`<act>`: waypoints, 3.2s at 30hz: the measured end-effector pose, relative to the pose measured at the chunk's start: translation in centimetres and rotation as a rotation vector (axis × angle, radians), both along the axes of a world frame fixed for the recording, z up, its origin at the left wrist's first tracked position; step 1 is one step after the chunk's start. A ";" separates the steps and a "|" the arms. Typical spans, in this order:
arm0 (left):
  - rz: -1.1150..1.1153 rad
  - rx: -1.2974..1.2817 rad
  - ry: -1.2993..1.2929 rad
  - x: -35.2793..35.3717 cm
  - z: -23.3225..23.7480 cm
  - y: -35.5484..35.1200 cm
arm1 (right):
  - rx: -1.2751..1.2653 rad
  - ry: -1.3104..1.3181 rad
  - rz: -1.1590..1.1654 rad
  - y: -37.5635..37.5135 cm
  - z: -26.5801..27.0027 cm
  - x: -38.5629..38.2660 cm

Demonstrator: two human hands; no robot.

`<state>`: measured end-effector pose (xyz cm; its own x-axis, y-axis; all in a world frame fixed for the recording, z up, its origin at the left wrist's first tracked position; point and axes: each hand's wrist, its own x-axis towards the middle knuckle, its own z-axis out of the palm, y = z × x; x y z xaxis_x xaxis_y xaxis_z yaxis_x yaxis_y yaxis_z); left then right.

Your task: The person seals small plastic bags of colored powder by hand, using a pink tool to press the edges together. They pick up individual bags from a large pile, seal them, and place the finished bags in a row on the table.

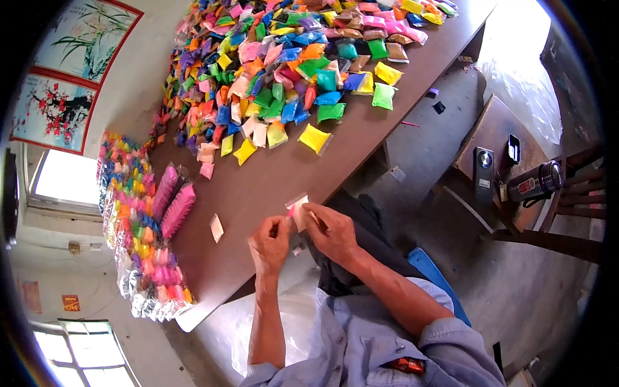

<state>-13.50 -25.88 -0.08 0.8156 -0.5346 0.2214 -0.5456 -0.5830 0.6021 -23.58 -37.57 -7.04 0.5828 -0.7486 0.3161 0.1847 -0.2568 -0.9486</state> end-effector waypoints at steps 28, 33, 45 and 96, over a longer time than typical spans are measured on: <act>0.046 -0.013 -0.081 1.2 -1.0 0.5 | -0.026 0.074 0.026 0.0 0.2 0.2; -0.023 -0.153 0.011 -1.9 -1.1 0.7 | 0.025 0.093 0.049 0.3 0.3 0.2; 0.074 -0.130 -0.056 0.4 -1.5 1.5 | -0.003 0.024 0.004 0.6 -0.1 0.4; 0.033 -0.134 -0.187 -1.0 -2.4 2.5 | -0.188 0.164 -0.052 0.6 0.8 1.1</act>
